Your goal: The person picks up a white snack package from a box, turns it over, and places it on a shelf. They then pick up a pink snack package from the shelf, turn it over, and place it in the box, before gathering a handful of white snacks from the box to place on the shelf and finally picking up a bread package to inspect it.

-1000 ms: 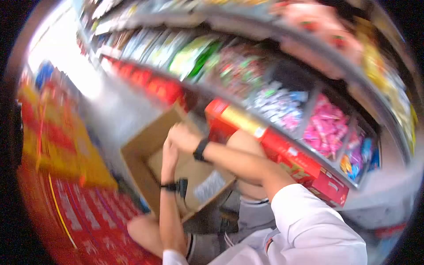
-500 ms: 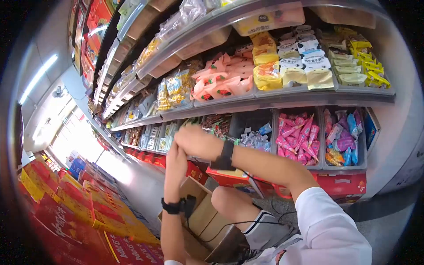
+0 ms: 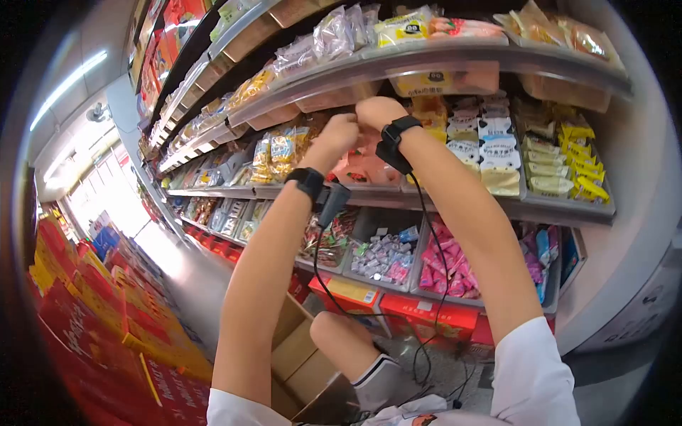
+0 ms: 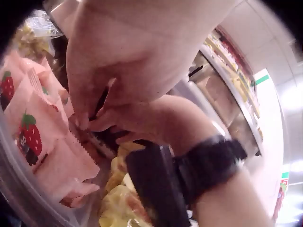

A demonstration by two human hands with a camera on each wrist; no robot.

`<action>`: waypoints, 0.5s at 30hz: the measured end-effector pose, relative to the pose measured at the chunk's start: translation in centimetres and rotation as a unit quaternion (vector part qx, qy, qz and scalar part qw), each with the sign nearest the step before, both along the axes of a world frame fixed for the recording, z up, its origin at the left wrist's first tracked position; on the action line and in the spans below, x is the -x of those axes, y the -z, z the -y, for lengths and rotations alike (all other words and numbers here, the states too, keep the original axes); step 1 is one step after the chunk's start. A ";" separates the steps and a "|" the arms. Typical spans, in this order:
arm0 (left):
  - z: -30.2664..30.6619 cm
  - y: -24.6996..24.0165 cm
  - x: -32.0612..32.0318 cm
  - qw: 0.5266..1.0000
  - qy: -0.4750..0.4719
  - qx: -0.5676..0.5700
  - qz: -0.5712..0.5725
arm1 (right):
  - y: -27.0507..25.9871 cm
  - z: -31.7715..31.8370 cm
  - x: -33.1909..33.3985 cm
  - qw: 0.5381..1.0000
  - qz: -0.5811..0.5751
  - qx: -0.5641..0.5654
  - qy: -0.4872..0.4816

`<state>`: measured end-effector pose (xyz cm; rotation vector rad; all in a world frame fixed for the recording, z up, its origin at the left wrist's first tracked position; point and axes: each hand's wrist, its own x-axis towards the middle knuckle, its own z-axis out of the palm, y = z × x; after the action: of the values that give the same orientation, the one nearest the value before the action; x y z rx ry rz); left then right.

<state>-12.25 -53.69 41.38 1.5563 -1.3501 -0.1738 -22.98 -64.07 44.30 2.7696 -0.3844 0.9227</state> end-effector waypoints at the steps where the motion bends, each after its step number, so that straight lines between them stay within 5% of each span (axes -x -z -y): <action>1: 1.5 0.4 0.1 0.998 -0.037 0.001 0.043 | 0.1 1.6 -0.9 0.999 -0.023 0.012 0.024; 6: 4.7 1.0 1.6 0.978 -0.145 -0.043 0.146 | 0.9 5.6 -2.3 0.995 -0.044 -0.027 0.083; 7: 4.1 0.3 2.4 0.980 -0.140 -0.082 0.118 | 0.8 6.9 -2.9 0.991 -0.089 -0.023 0.100; 10: 7.8 1.4 -0.1 0.991 -0.091 -0.091 -0.024 | 2.0 9.8 -5.0 0.994 0.011 -0.055 0.092; 15: 6.7 1.2 0.6 0.991 -0.117 -0.068 -0.024 | 2.5 11.1 -6.3 0.993 0.011 -0.076 0.093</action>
<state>-12.85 -60.43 40.23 1.8008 -1.1279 -0.1591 -16.66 -75.15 41.81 2.7984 -0.7304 0.9131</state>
